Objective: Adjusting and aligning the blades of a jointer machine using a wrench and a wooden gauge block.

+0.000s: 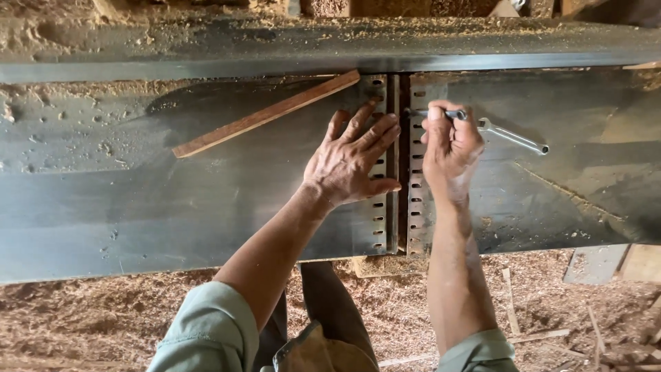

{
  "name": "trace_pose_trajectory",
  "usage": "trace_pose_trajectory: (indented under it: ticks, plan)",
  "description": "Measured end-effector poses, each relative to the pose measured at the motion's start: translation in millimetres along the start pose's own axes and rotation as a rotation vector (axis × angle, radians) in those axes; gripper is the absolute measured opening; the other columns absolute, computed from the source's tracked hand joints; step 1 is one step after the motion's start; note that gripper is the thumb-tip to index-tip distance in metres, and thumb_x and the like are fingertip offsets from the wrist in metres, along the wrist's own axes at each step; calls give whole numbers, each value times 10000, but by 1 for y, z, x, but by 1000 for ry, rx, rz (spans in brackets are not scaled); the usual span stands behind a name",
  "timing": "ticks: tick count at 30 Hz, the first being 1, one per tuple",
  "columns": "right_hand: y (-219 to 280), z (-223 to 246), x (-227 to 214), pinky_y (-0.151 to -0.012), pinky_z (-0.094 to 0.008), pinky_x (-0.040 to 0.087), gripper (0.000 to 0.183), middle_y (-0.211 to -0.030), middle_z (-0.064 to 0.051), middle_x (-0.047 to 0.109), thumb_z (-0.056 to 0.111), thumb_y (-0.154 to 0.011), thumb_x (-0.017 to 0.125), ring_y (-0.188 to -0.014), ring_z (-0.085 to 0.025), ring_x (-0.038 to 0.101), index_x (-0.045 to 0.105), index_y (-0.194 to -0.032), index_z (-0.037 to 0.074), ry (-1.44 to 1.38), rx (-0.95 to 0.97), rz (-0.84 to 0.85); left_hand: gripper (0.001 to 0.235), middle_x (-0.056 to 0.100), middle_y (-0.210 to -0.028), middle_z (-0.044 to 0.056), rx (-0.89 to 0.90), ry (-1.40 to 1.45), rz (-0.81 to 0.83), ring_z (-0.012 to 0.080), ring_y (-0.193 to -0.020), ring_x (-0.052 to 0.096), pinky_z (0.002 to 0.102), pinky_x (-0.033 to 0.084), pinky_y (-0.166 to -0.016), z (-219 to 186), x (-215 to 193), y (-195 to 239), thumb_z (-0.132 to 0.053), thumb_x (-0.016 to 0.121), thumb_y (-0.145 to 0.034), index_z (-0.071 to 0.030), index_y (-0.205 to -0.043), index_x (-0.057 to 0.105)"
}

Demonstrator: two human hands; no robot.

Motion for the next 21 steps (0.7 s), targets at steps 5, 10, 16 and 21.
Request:
trace_pose_trajectory:
  ticks: [5,10,16,21]
  plan:
    - [-14,6,4,-584,-315,543,156,-837,-186,710,137,-1123,629,-634,-223,658,704,-1146,1,76,-137,79,991,490,-1545,33,-15,-5,15,344,-1479,343,561,291,-1149,1,2,1,-785,712,-755,-159,-1497,513]
    - [-25,24,9,-512,-383,565,126,-873,-240,710,69,-1102,673,-641,-304,701,718,-1081,-46,116,-287,127,1004,460,-1569,17,-35,0,47,341,-1496,313,574,280,-1162,2,5,3,-779,716,-757,-169,-1519,481]
    - [-29,34,13,-519,-398,557,110,-947,-211,727,49,-1091,680,-709,-348,723,731,-1089,-48,100,-322,170,958,445,-1574,23,-26,6,35,335,-1505,284,585,265,-1170,3,5,3,-804,646,-803,-153,-1492,511]
    - [-29,34,15,-520,-415,541,112,-911,-237,702,24,-1106,657,-707,-378,710,709,-1091,-75,61,-311,175,945,439,-1573,39,-14,27,27,350,-1506,279,601,272,-1168,3,5,4,-788,657,-798,-134,-1468,530]
Point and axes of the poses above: each hand's wrist, its own y-axis away from the middle knuckle, its own x-axis out of the palm, z = x × y, the point moved 4 cm from there along -y, towards the middle knuckle
